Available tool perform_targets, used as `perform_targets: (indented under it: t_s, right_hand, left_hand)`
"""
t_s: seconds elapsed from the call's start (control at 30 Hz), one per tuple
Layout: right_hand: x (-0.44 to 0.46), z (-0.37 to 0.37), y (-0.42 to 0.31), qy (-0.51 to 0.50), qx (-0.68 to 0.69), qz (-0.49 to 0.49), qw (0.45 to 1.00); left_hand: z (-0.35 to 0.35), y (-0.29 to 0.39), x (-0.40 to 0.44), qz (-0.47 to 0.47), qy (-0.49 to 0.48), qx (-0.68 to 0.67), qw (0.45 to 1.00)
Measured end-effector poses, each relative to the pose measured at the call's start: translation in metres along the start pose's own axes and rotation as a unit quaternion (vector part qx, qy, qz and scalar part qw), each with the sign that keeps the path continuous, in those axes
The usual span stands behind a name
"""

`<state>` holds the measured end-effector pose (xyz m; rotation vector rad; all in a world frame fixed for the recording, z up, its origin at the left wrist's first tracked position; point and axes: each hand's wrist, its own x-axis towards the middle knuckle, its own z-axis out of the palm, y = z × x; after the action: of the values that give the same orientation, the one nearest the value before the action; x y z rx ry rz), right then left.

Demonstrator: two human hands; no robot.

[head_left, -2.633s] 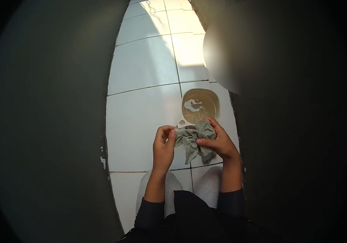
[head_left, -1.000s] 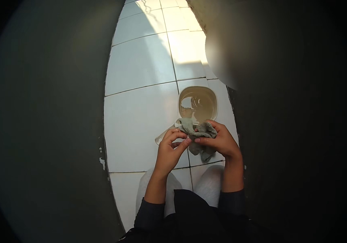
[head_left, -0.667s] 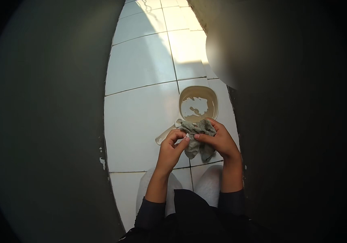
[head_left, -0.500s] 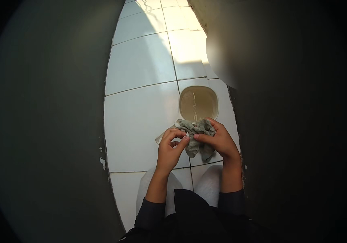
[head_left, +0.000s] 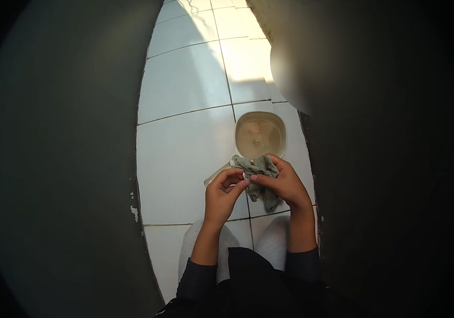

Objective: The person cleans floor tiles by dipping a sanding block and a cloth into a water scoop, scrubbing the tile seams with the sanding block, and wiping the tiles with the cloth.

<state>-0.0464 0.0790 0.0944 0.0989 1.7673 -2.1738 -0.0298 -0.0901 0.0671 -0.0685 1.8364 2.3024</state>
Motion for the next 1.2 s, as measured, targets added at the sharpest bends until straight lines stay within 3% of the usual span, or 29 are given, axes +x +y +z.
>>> perform_targets:
  t_s: [0.17, 0.33, 0.6, 0.83, 0.9, 1.2]
  right_hand:
    - [0.001, 0.003, 0.005, 0.005, 0.03, 0.002, 1.0]
    - [0.002, 0.004, 0.008, 0.01, 0.083, 0.005, 0.996]
    - [0.008, 0.007, 0.017, 0.026, 0.149, 0.036, 0.988]
    - [0.008, 0.008, 0.013, 0.034, 0.096, 0.021, 0.995]
    - [0.008, 0.008, 0.013, 0.032, -0.002, -0.058, 0.998]
    - [0.008, 0.016, 0.017, 0.037, 0.019, -0.019, 0.999]
  left_hand:
    - [-0.003, -0.001, 0.0, -0.016, -0.014, 0.004, 1.0]
    - [-0.003, -0.004, 0.001, -0.021, -0.006, -0.112, 0.993]
    - [-0.001, -0.011, 0.003, -0.053, 0.012, -0.107, 0.993]
    - [0.0, -0.004, 0.003, -0.091, 0.028, -0.102, 0.99]
    - [-0.002, -0.008, 0.004, -0.073, 0.016, -0.073, 0.995]
    - [-0.004, -0.015, 0.005, -0.052, 0.008, -0.09, 0.995]
